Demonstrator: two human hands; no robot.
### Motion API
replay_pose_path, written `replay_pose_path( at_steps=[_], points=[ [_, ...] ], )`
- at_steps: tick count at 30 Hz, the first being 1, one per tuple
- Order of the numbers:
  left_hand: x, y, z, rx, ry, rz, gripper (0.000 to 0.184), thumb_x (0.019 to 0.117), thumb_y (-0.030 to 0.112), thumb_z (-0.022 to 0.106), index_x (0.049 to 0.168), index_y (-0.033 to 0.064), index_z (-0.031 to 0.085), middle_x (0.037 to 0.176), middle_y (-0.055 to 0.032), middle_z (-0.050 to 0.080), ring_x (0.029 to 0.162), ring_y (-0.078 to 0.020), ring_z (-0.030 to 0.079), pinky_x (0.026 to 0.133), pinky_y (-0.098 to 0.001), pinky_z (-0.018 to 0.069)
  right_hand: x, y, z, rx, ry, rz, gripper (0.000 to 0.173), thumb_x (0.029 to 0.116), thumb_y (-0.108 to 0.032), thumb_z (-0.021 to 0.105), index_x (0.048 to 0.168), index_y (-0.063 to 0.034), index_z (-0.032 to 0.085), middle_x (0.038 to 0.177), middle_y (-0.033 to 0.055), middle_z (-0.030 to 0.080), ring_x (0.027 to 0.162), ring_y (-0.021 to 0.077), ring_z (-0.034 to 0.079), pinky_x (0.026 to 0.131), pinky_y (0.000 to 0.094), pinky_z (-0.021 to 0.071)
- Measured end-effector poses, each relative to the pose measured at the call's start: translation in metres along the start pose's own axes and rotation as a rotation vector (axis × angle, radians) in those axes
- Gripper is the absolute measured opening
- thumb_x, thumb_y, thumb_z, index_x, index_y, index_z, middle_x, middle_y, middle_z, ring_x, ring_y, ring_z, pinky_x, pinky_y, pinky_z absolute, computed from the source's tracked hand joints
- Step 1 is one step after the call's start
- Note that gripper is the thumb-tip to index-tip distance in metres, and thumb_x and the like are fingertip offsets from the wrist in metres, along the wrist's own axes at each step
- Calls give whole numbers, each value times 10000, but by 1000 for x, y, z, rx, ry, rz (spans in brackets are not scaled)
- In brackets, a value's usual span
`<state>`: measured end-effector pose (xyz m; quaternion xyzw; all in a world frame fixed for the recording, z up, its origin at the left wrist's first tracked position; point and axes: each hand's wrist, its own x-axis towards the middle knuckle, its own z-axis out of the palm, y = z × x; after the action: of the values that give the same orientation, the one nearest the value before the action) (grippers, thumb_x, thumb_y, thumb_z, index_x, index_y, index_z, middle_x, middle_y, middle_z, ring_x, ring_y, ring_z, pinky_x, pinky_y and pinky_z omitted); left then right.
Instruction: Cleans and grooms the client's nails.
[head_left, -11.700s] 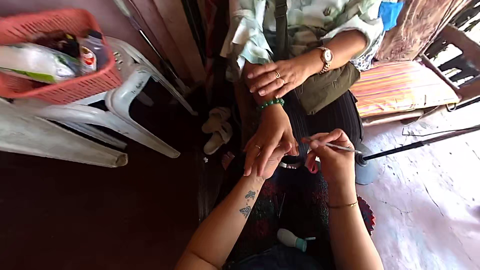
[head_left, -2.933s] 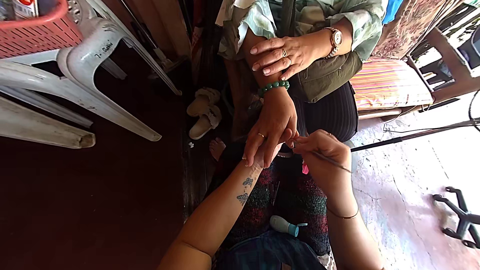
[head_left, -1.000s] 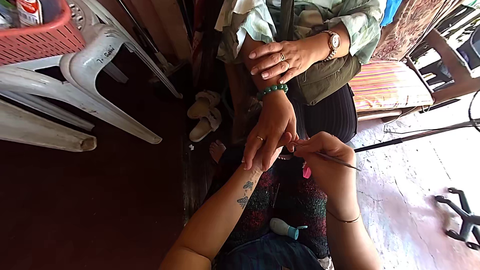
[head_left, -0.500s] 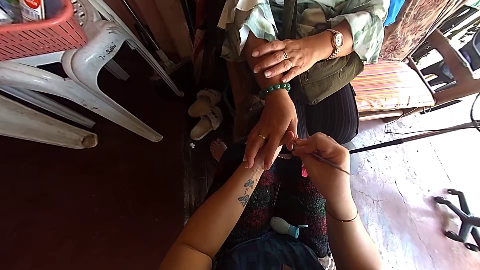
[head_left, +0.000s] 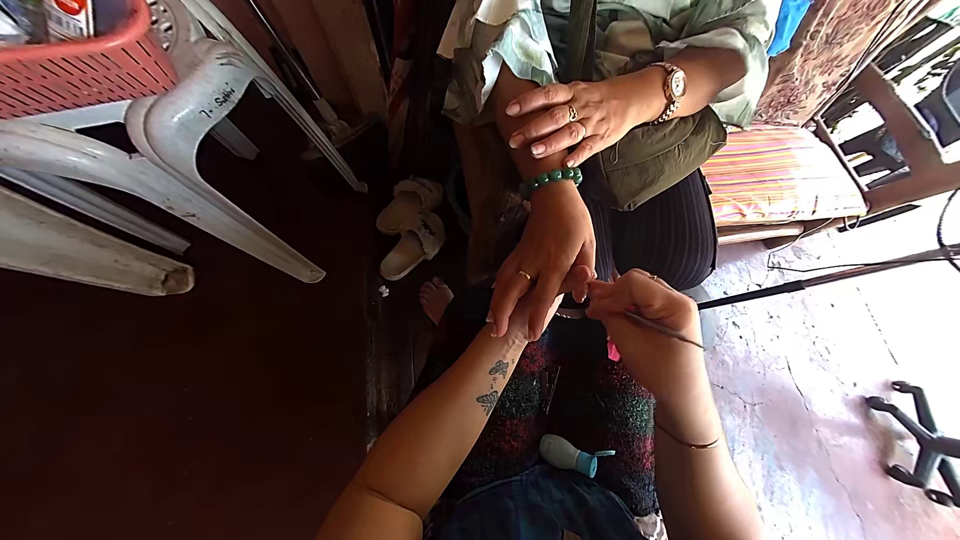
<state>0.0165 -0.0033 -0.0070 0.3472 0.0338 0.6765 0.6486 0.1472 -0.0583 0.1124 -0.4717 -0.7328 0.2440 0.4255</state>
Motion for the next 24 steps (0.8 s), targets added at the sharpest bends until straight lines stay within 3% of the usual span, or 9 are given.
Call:
replay_pose_path(
  at_steps=[4,7,11,14,16,19,21,24],
  points=[
    [0,-2,1,15,-11,10,100,972,137,680,875,139,705,772,31,675,804,-124,690,789,-339,574,-2,0,4,27,66,-3,130,838,73,682,788,-46,663,823,37,715,764,129,724,694,291,641],
    [0,-2,0,13,-9,31,146,977,137,666,833,140,692,736,36,661,783,-124,689,778,-334,571,-4,-1,3,-26,4,-5,126,850,54,667,774,-45,689,816,24,703,813,112,721,764,285,636],
    [-2,-2,-2,0,4,25,123,950,94,677,836,140,681,729,34,650,760,-125,678,754,-332,567,-3,1,6,-10,73,-20,136,846,67,663,766,-42,672,811,35,701,773,121,708,701,277,622],
    [-2,-3,-5,3,-14,22,115,955,98,672,851,144,690,752,32,665,782,-133,686,763,-335,565,-3,-4,0,-61,-7,-19,136,843,59,658,758,-45,674,814,26,703,823,100,720,752,259,628],
    [-2,-4,-5,-28,-11,28,90,951,100,680,871,140,692,763,27,668,789,-134,686,763,-332,566,-1,-6,0,-32,41,-23,137,839,71,680,771,-46,658,824,34,710,786,112,725,716,272,638],
    [-2,-10,-10,3,-8,116,129,944,87,693,833,152,702,710,56,664,764,-109,692,773,-325,574,-3,-6,6,-160,40,-69,139,868,49,629,771,-41,670,802,24,671,763,69,658,675,212,565],
    [-3,-8,-7,-68,-23,131,108,934,94,699,838,141,705,710,43,666,756,-108,687,770,-321,564,0,-13,1,-185,-19,-56,141,861,50,627,772,-48,675,806,19,681,790,55,684,705,200,589],
    [0,3,6,-185,-134,267,154,957,110,677,814,144,723,676,68,666,685,-30,677,692,-203,560,2,-12,2,-166,22,-72,148,853,54,631,755,-53,660,794,15,663,759,54,658,658,194,557]
  ],
)
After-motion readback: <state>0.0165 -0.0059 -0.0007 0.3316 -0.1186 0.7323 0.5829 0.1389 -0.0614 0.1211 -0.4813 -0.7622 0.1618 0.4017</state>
